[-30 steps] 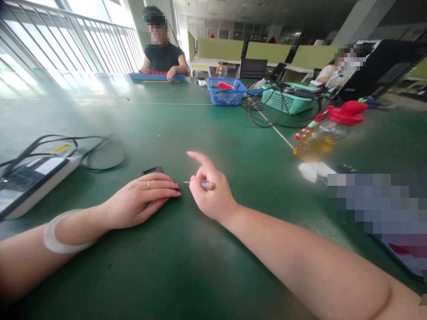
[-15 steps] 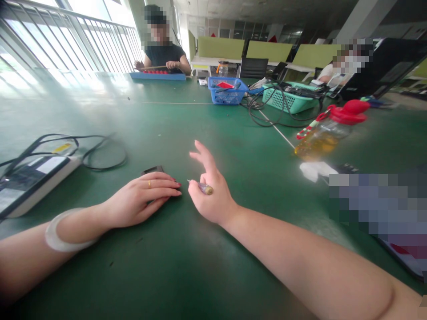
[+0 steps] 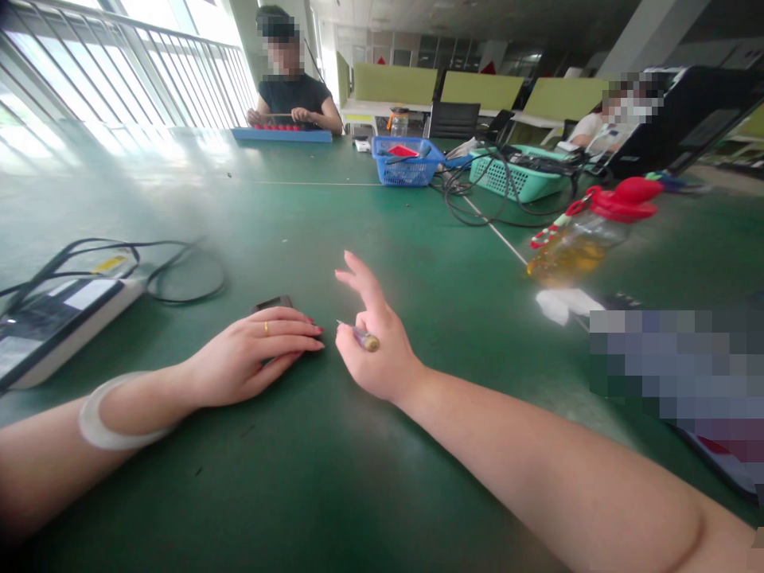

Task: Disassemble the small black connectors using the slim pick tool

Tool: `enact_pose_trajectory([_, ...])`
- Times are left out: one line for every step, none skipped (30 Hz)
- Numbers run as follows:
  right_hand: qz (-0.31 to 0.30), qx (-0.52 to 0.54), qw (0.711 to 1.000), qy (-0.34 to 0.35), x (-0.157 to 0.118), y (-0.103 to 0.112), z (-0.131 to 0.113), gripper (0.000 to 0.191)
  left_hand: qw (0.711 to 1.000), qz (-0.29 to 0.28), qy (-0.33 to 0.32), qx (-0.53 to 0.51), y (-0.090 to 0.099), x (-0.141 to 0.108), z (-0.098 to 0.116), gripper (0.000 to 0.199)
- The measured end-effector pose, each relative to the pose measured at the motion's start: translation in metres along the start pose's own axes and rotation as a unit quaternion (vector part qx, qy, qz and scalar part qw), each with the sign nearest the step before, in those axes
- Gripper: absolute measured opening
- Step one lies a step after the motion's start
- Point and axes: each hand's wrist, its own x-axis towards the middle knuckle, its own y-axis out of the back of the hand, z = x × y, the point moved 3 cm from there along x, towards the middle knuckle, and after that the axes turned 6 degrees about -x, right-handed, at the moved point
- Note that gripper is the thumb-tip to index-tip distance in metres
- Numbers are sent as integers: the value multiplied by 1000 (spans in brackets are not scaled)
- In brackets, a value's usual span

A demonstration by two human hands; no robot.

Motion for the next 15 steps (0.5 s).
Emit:
enact_pose_trajectory([0,0,1000,0,0,0,0,80,1000,-1,0,0,0,0,0,29])
enact_pose_trajectory([1,0,1000,1,0,0,0,79,1000,-1,1,1,0,0,0,29])
enact_pose_trajectory([2,-1,1000,1,0,0,0,79,1000,-1,1,0,0,0,0,29])
enact_pose_trajectory([2,-1,1000,1,0,0,0,79,1000,-1,2,0,0,0,0,29])
enact_pose_trajectory([1,-1,1000,1,0,0,0,79,1000,-1,2,-1,0,1,1,29])
enact_pose_trajectory([0,0,1000,0,0,0,0,79,1000,-2,2,-2,0,1,1,29])
enact_pose_trajectory([0,0,1000,0,0,0,0,79,1000,-2,2,-2,0,1,1,29])
enact_pose_trajectory([0,0,1000,-2,0,1,-1,79,1000,-1,2,-2,0,1,1,29])
enact_pose_trajectory([1,0,1000,-4,0,1,-1,79,1000,-1,2,-3,0,1,1,29])
enact_pose_trajectory([2,-1,1000,-4,0,1,-1,79,1000,0,2,-3,0,1,1,29])
enact_pose_trajectory([3,-1,1000,-6,0,1,-1,79,1000,1,1,-3,0,1,1,29])
enact_pose_trajectory([3,0,1000,-6,0,1,-1,79,1000,1,1,-3,0,1,1,29])
enact_pose_trajectory([3,0,1000,-7,0,1,-1,79,1000,0,2,-3,1,1,1,29])
enact_pose_trajectory([3,0,1000,-6,0,1,-1,79,1000,-1,3,-3,1,1,1,30])
enact_pose_trajectory([3,1,1000,-5,0,1,-1,79,1000,-3,4,-4,0,1,1,30])
